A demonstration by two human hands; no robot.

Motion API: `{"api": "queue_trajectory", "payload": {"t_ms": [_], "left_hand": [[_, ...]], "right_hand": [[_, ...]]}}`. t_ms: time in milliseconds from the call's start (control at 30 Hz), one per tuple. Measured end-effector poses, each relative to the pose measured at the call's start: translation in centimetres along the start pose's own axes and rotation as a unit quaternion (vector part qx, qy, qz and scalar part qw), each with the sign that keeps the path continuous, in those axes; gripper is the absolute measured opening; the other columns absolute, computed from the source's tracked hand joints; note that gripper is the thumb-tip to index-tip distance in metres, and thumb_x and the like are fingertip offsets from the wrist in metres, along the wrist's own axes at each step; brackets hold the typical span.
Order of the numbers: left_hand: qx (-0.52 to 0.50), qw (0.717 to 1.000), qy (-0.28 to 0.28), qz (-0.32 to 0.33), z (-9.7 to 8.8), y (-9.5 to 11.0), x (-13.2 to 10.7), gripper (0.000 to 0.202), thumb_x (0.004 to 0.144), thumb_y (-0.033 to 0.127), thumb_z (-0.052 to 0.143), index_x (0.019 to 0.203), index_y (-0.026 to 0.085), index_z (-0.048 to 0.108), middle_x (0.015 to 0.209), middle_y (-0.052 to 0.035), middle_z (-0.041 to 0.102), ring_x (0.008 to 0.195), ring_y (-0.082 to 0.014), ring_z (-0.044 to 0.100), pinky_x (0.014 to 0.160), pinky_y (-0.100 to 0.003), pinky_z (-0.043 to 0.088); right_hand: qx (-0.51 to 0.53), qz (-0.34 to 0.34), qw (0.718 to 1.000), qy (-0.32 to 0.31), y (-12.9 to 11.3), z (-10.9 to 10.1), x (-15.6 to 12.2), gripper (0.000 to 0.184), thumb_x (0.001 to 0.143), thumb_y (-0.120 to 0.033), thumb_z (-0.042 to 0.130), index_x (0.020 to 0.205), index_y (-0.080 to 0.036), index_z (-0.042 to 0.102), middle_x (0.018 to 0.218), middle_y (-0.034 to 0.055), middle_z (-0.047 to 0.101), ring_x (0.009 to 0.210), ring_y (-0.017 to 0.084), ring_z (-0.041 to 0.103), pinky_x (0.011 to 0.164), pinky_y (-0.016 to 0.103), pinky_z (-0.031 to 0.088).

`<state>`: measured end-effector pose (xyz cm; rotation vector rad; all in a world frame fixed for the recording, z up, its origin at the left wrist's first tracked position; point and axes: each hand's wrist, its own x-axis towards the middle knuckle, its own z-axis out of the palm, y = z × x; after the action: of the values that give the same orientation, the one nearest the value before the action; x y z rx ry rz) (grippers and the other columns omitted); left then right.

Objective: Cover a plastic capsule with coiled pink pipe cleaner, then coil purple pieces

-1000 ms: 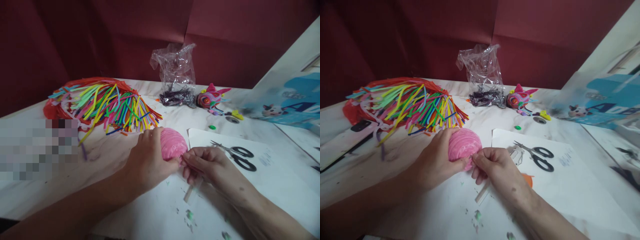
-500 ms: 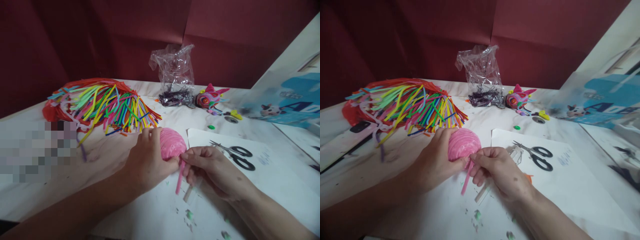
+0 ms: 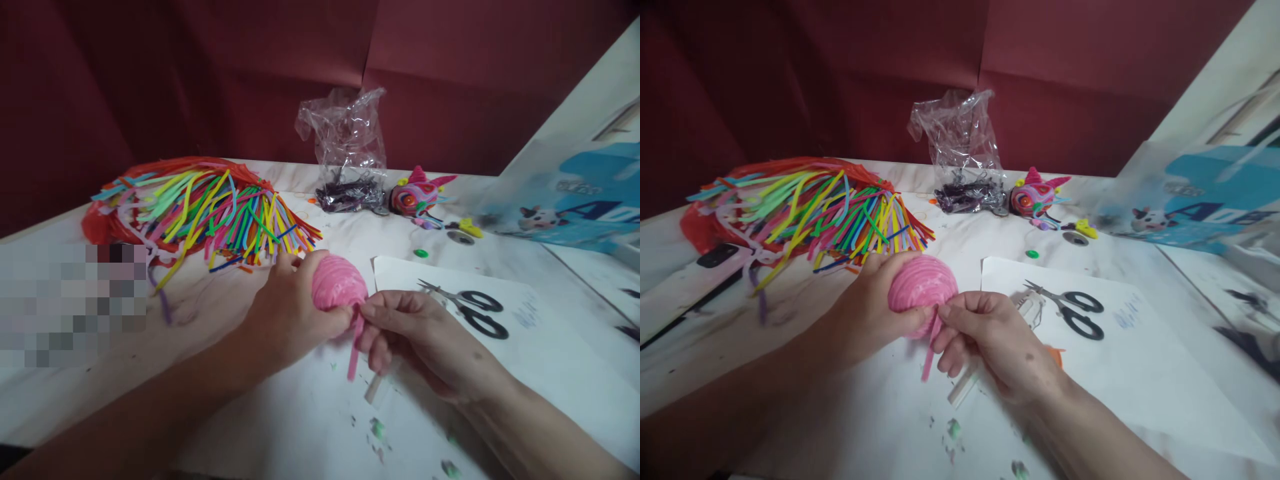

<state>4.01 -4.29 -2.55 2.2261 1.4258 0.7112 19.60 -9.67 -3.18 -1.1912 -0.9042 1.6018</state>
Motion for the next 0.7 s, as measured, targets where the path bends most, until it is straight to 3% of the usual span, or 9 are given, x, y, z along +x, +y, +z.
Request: {"api": "queue_trajectory", "payload": {"t_ms": [233, 533, 600, 700], "left_hand": [[0.001, 1.0, 0.005, -0.028, -0.4, 0.5, 0.2, 0.051, 0.061, 0.037, 0.06, 0.106, 0.016, 0.047, 0.105, -0.0118, 0.048, 0.098, -0.0294, 0.051, 0.081, -0.044, 0.044], [0.075, 0.997, 0.034, -0.006, -0.7, 0.8, 0.0, 0.034, 0.064, 0.038, 0.057, 0.09, 0.019, 0.045, 0.089, -0.0068, 0.054, 0.085, -0.0274, 0.056, 0.07, -0.041, 0.046], [0.091, 0.995, 0.031, 0.006, -0.9, 0.7, 0.1, 0.035, 0.064, 0.039, 0.057, 0.091, 0.019, 0.046, 0.089, -0.0071, 0.054, 0.086, -0.0283, 0.056, 0.071, -0.042, 0.047], [0.108, 0.994, 0.014, 0.027, -1.4, 0.4, 0.1, 0.047, 0.065, 0.041, 0.056, 0.107, 0.02, 0.049, 0.101, -0.0099, 0.053, 0.097, -0.0315, 0.054, 0.078, -0.045, 0.045]], "right_hand": [[-0.083, -0.04, 0.996, 0.001, 0.5, -0.2, 0.0, 0.027, 0.068, -0.031, 0.073, 0.056, -0.01, 0.061, 0.049, 0.0034, 0.062, 0.035, 0.005, 0.048, 0.037, 0.013, 0.037], [-0.037, 0.001, 0.999, 0.012, 0.4, 0.6, 0.0, 0.031, 0.063, -0.032, 0.074, 0.048, -0.012, 0.055, 0.04, -0.0003, 0.056, 0.027, 0.003, 0.039, 0.03, 0.013, 0.025], [-0.033, 0.006, 0.999, 0.015, 0.4, 0.7, 0.0, 0.031, 0.062, -0.031, 0.074, 0.047, -0.012, 0.055, 0.038, -0.0013, 0.055, 0.026, 0.002, 0.038, 0.029, 0.013, 0.023], [-0.04, 0.008, 0.999, 0.02, 0.5, 0.7, 0.1, 0.031, 0.062, -0.03, 0.073, 0.045, -0.012, 0.054, 0.037, -0.002, 0.053, 0.024, 0.001, 0.035, 0.028, 0.014, 0.019]]}}
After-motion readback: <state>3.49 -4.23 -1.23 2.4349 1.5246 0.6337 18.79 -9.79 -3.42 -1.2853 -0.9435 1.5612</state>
